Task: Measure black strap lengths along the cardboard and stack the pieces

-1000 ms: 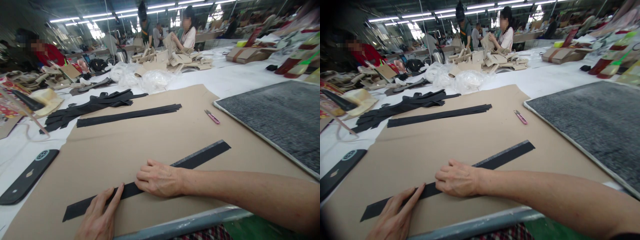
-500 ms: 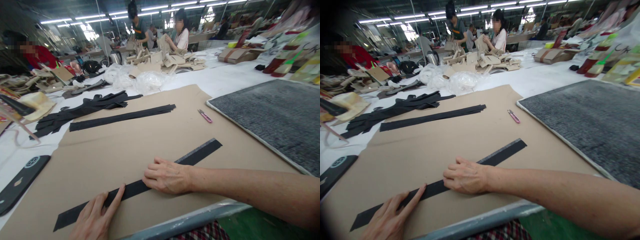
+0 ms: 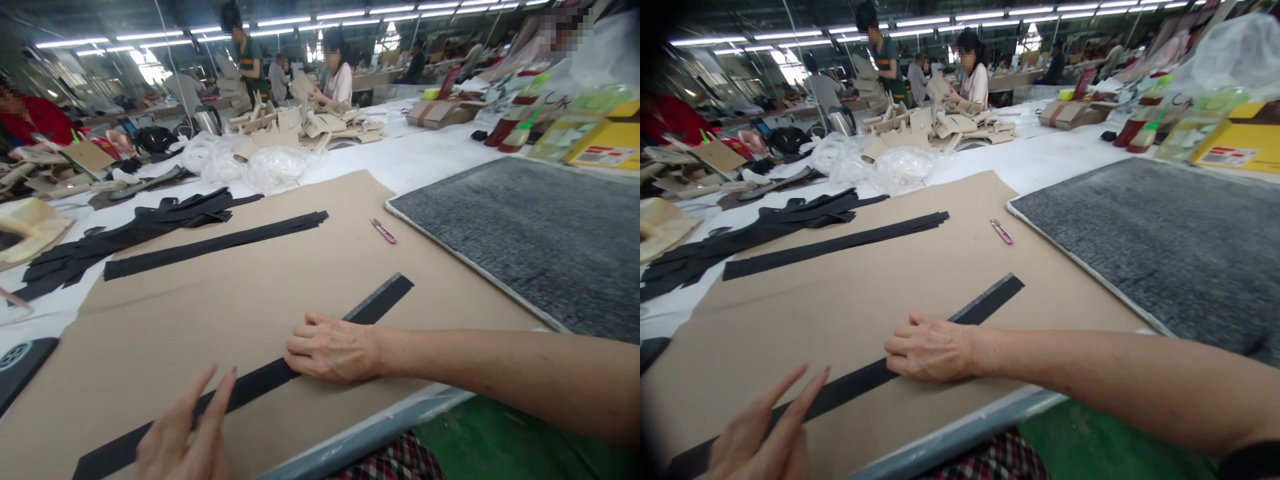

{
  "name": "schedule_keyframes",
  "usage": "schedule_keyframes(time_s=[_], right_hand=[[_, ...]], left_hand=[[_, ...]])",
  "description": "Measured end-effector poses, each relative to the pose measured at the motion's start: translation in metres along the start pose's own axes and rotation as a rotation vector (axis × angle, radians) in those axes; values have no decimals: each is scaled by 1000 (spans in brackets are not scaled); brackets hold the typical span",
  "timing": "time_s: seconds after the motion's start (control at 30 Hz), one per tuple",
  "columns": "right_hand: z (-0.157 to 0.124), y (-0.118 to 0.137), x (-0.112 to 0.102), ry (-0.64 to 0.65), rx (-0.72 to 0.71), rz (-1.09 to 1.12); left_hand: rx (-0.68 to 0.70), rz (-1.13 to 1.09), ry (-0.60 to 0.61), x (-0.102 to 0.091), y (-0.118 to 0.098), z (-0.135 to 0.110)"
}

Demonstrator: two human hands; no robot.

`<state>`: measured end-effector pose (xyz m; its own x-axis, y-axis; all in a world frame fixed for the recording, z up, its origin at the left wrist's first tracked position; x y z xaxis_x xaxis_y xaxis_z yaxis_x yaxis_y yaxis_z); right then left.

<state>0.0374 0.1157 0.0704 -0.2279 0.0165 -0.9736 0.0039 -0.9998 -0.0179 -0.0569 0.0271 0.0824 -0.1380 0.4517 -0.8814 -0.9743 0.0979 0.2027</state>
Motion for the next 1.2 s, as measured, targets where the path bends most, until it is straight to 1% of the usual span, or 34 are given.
schedule_keyframes(time_s=[0.07, 0.13, 0.2, 0.27, 0.43, 0.6, 0.77, 0.9, 1.07, 1.2], right_hand=[[1, 0, 1, -14, 10, 0], [0, 0, 2, -30, 15, -2], [-2, -1, 3, -42, 11, -1], [-7, -3, 4, -42, 12, 4], [-22, -13, 1, -52, 25, 13], [-35, -19, -1, -53, 32, 5], [-44, -24, -3, -32, 40, -5], [-52, -28, -6, -28, 40, -24], [-64, -32, -10, -31, 36, -54], [-72, -37, -13, -22, 49, -70]], left_hand=[[117, -171, -12, 14, -29, 16], [151, -252, 0, 31, -46, 25], [141, -262, 18, 45, -51, 27], [165, -255, 33, 52, -54, 24], [240, -212, 27, 51, -56, 24], [249, -190, 45, 52, -58, 28], [259, -164, 50, 49, -63, 32], [192, -109, 88, 51, -61, 35], [301, -49, 123, 56, -67, 32], [245, 32, 206, 60, -63, 34]])
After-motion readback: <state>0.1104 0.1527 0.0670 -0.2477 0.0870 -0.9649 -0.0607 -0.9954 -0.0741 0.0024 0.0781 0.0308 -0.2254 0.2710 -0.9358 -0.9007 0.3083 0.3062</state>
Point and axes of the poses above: each hand's wrist, its own z-axis towards the middle knuckle, its own x-axis out of the palm, y = z × x, the point moved 10 cm from there along z, towards the middle knuckle, and after that the axes turned 10 degrees about x, right-handed, at the moved point
